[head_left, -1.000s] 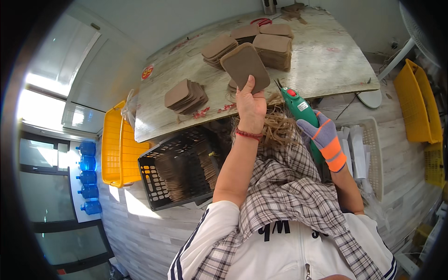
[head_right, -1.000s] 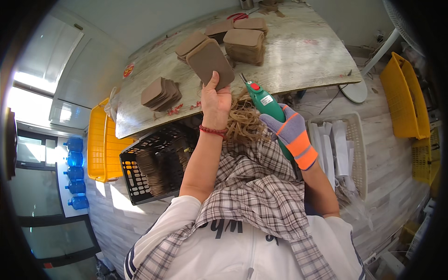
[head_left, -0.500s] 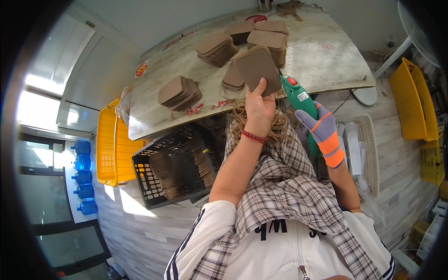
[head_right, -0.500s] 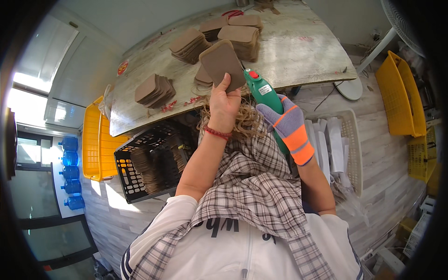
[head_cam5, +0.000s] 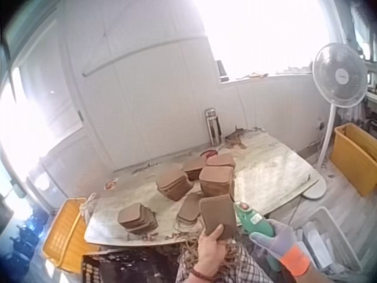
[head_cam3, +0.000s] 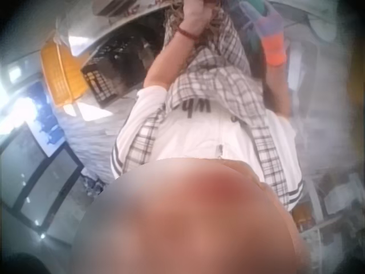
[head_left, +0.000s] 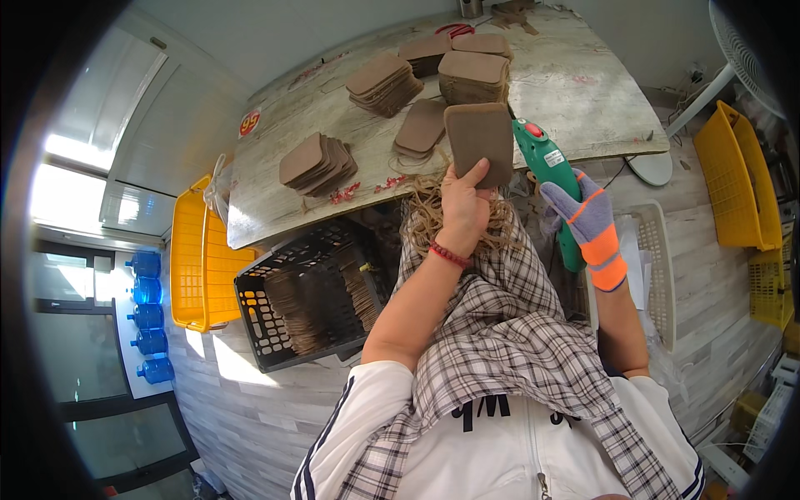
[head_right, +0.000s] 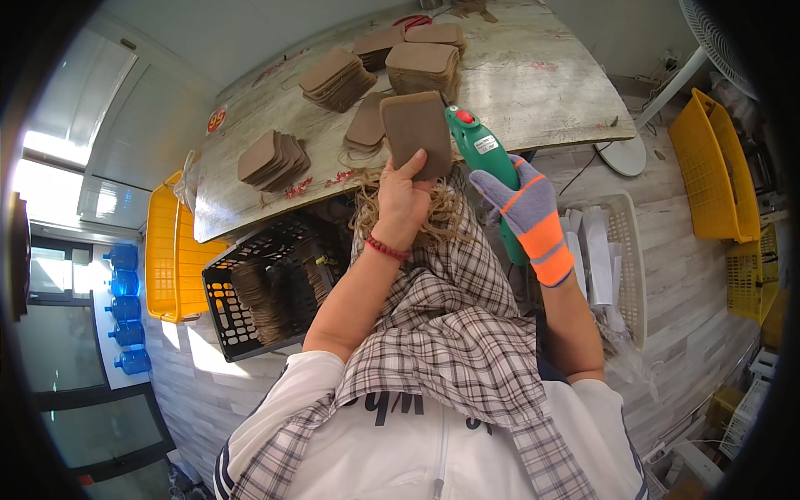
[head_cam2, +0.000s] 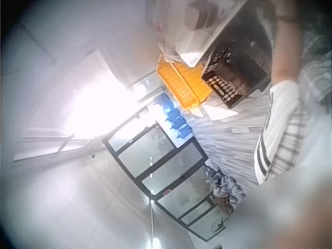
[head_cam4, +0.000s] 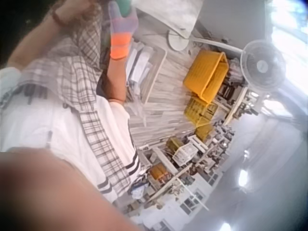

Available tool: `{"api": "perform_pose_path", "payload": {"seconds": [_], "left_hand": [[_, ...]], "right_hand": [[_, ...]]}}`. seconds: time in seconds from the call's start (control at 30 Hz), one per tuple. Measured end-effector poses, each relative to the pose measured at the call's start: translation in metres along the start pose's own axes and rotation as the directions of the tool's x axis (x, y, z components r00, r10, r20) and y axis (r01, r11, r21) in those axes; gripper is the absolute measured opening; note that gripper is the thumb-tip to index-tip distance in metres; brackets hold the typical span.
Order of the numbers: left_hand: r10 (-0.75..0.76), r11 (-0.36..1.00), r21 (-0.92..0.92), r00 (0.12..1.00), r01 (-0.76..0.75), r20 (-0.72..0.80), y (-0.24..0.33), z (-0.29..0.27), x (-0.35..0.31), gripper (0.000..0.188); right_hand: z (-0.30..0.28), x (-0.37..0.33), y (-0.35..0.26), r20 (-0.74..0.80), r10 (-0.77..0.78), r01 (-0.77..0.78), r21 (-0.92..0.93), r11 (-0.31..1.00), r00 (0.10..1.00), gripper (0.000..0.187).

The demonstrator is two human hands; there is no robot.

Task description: The person uses a green rotary tool to smooth the edges of small brown rectangular wood pieces. They pick up each piece, run the tool along its edges, and place it back on the table or into a black crate.

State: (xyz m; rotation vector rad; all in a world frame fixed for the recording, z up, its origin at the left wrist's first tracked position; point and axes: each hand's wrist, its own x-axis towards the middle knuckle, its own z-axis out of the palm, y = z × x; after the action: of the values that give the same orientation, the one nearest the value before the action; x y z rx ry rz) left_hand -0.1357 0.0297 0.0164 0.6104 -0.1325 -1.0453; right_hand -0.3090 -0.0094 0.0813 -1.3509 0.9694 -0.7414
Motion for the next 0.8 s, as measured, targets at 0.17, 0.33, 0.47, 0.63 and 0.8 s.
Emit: {"api": "perform_pose_path", "payload": {"seconds": [0.17,0.33,0.47,0.63,0.8], "left_hand": [[0.021,0.973,0.225,0.995,-0.042,0.096,0.025,-0.018,0.006,0.024],[-0.101,0.869,0.494,0.982,0.009,0.161,0.076,-0.022,0.004,0.029],[-0.207,0.785,0.616,0.965,0.066,0.161,0.091,-0.027,0.007,0.035],[-0.290,0.757,0.639,0.947,0.137,0.141,0.091,-0.036,0.002,0.037],[-0.354,0.718,0.670,0.928,0.187,0.120,0.087,-0.040,-0.004,0.038]], "right_hand": [[-0.018,-0.008,-0.006,0.113,0.057,-0.053,-0.032,0.998,0.992,0.041],[-0.029,-0.017,-0.016,0.220,0.113,-0.066,-0.209,0.976,0.969,0.042],[-0.026,-0.022,-0.016,0.233,0.100,-0.051,-0.208,0.977,0.967,0.049],[-0.014,-0.023,-0.019,0.232,0.132,-0.087,-0.195,0.977,0.964,0.048],[-0.010,-0.018,-0.016,0.258,0.105,-0.062,-0.169,0.984,0.960,0.040]]}}
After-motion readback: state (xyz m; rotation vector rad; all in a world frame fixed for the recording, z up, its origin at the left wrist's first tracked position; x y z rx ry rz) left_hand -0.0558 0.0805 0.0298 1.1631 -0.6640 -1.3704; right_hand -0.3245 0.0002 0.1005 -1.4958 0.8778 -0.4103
